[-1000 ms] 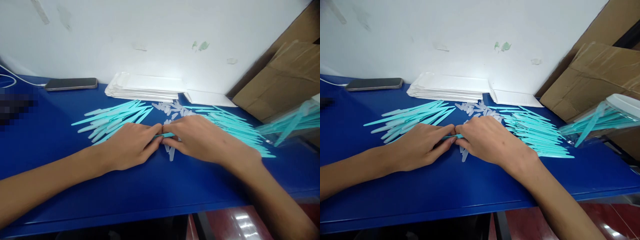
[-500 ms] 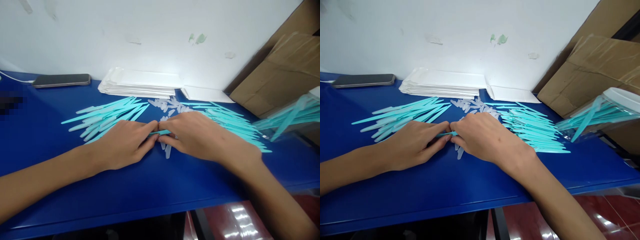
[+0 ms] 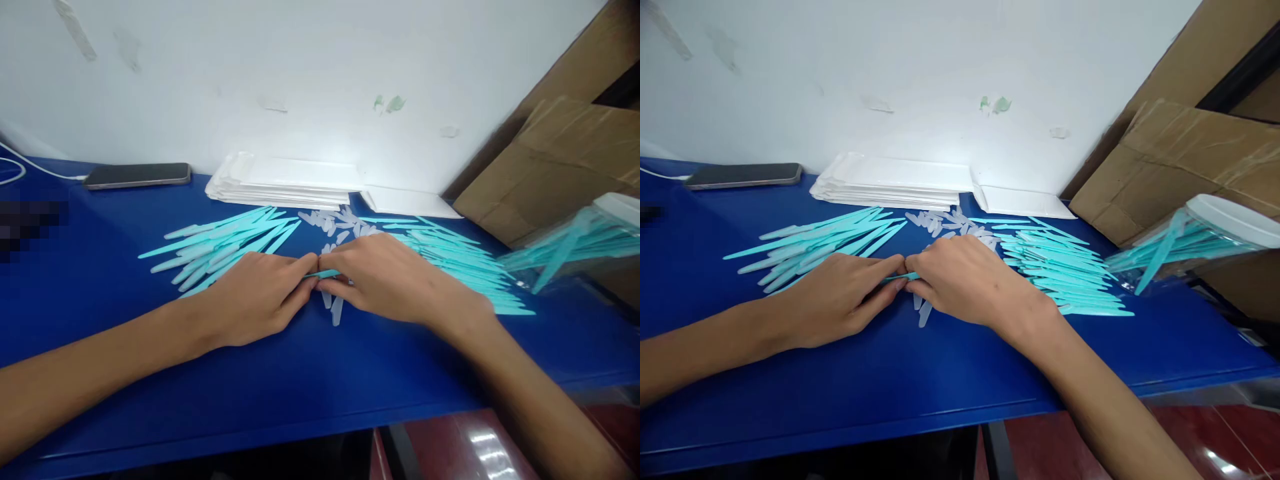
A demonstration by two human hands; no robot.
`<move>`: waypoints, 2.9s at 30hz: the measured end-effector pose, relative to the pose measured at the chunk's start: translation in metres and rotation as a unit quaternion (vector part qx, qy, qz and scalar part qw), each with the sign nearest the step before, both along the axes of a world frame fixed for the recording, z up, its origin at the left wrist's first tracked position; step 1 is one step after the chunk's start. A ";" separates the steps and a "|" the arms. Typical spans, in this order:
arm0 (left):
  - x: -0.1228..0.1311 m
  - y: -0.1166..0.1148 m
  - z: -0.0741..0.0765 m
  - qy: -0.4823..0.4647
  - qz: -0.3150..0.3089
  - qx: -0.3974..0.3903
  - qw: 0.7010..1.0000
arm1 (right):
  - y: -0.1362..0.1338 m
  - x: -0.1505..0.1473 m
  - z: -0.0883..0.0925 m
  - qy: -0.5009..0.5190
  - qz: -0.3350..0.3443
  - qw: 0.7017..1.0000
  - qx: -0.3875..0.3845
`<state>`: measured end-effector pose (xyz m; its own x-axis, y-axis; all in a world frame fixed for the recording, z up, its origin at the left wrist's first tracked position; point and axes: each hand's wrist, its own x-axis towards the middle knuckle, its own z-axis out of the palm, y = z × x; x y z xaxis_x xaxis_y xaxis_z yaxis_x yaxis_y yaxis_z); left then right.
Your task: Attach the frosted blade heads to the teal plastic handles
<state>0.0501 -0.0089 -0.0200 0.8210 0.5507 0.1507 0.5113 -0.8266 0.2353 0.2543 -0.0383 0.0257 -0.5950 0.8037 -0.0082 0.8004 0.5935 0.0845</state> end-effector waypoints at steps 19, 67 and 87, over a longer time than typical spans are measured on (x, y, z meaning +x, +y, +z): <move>-0.003 -0.001 0.002 -0.060 -0.004 -0.011 0.998 | 0.005 0.001 -0.003 0.039 0.019 0.998 0.039; -0.008 0.005 0.007 0.113 0.170 0.312 0.928 | 0.060 0.162 -0.003 0.101 -0.319 0.938 -0.087; -0.006 0.000 -0.010 0.016 -0.055 0.218 0.974 | 0.058 0.140 0.005 0.123 -0.294 0.944 0.082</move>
<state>0.0446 -0.0090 -0.0304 0.8800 0.3480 0.3233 0.4146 -0.8949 -0.1650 0.3943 0.0196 0.0310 -0.0130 0.9740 0.2262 0.9948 0.0354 -0.0952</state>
